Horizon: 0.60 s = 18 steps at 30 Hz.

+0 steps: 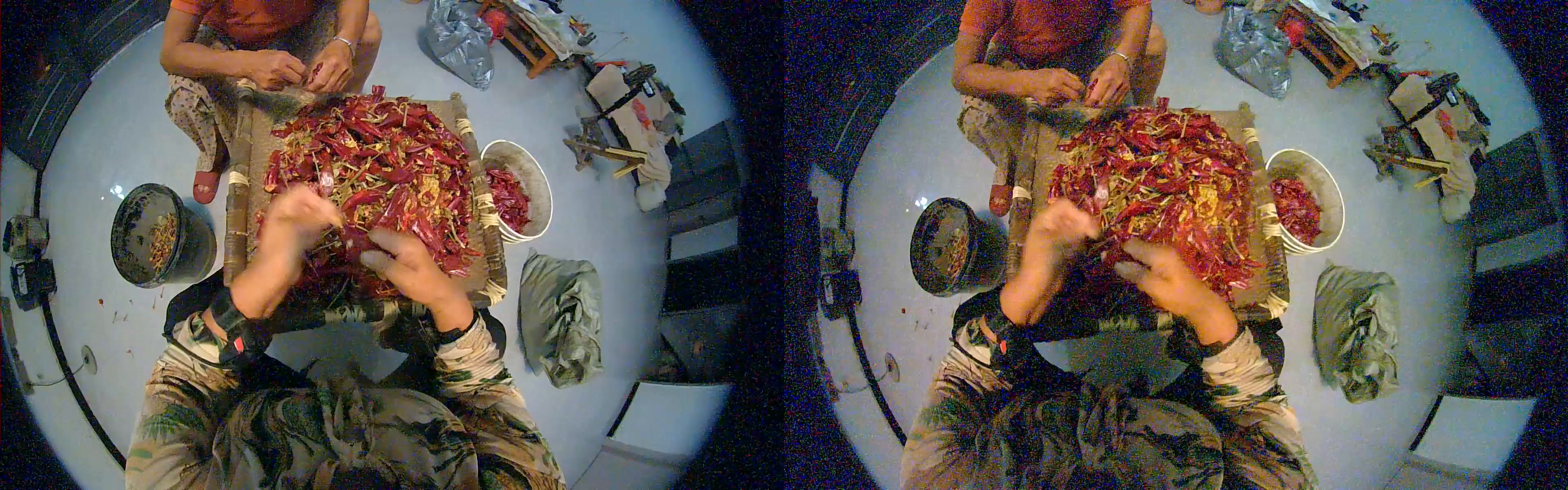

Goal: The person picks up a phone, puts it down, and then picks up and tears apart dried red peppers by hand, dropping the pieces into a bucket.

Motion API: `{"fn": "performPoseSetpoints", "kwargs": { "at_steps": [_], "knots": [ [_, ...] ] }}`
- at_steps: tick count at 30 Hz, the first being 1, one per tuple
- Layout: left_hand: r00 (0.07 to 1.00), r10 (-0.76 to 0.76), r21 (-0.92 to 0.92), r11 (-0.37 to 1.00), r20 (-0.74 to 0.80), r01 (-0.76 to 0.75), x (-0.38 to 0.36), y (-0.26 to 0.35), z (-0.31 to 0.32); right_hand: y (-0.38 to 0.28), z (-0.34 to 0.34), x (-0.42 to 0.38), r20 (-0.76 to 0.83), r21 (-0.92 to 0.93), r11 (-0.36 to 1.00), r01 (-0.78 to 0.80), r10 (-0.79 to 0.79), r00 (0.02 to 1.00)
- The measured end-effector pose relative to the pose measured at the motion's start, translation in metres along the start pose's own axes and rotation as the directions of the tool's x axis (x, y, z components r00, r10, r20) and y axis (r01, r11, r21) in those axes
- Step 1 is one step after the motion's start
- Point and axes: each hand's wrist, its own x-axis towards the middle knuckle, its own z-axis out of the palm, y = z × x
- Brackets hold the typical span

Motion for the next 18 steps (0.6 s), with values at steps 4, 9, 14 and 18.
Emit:
{"fn": "performPoseSetpoints", "kwargs": {
  "at_steps": [4,9,14,18],
  "knots": [
    [0.998,0.044,-0.228,0.973,0.04,-0.034,0.028,0.022,-0.055,0.005,-0.011,-0.005,-0.071,0.144,0.969,-0.203,0.214,0.974],
    [0.992,-0.126,-0.335,0.935,0.005,0.121,0.016,0.017,-0.033,0.029,-0.022,0.006,-0.262,0.354,0.922,-0.155,0.257,0.93],
    [0.982,-0.186,-0.36,0.915,0.019,0.18,0.014,0.022,-0.024,0.046,-0.035,0.009,-0.395,0.394,0.915,-0.085,0.252,0.884],
    [0.984,-0.169,-0.346,0.921,0.061,0.18,0.014,0.017,-0.023,0.037,-0.032,0.011,-0.449,0.264,0.959,-0.108,0.221,0.866]
  ]
}}
